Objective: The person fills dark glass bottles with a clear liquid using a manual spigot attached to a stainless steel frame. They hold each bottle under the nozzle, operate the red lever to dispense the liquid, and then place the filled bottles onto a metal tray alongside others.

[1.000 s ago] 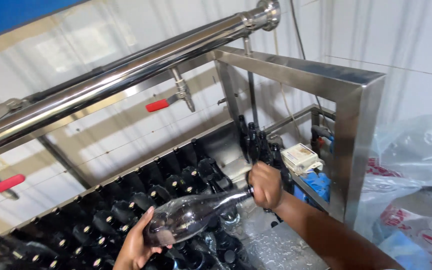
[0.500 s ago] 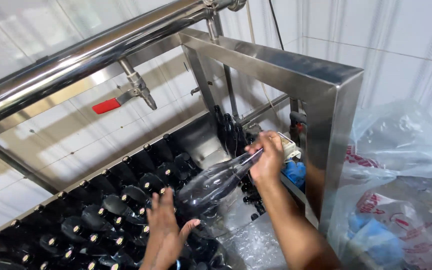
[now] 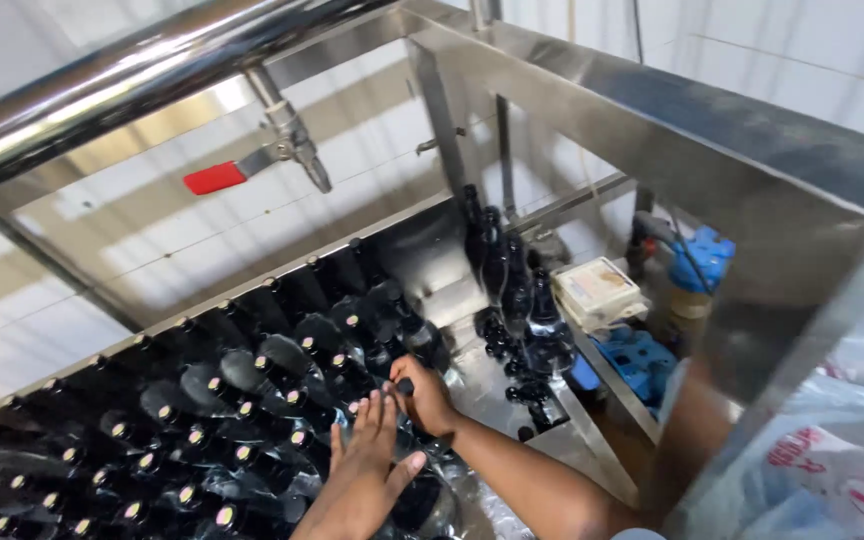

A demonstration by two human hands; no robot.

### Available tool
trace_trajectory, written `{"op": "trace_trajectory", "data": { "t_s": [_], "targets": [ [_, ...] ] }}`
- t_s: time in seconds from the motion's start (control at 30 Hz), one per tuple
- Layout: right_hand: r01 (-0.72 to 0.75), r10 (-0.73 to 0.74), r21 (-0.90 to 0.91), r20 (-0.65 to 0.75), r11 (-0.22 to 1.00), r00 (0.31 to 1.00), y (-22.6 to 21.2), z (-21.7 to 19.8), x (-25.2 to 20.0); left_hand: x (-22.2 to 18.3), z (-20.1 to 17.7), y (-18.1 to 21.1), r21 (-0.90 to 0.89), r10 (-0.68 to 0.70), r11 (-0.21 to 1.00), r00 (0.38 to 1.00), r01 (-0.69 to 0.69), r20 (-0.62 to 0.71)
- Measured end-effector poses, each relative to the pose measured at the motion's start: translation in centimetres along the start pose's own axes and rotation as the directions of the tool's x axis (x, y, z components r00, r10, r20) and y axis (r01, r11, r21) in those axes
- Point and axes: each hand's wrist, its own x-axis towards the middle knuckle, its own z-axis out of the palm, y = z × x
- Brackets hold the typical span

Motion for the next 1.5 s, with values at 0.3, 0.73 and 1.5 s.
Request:
{"op": "trace_trajectory", "data": {
  "t_s": [0.3, 0.73, 1.5],
  "targets": [
    [-0.32, 0.443, -0.531, 0.121, 0.785, 0.888, 13.4, -11.6, 0.9, -0.5, -0.4, 1.2, -0.05, 0.029, 0.998, 0.997, -0.026, 0.065],
    [-0.365, 0.434, -0.804, -0.15, 0.469, 0.888, 14.5, -15.1, -0.2, 0.3, -1.3, 1.9, -0.027, 0.043, 0.999, 0.994, -0.04, 0.103],
    [-0.349, 0.194, -0.883, -0.301, 0.314, 0.934, -2.2, -23.7, 11.0, -5.2, -5.2, -2.8, -0.499, 0.032, 0.853, 0.969, -0.153, -0.243]
  ]
}}
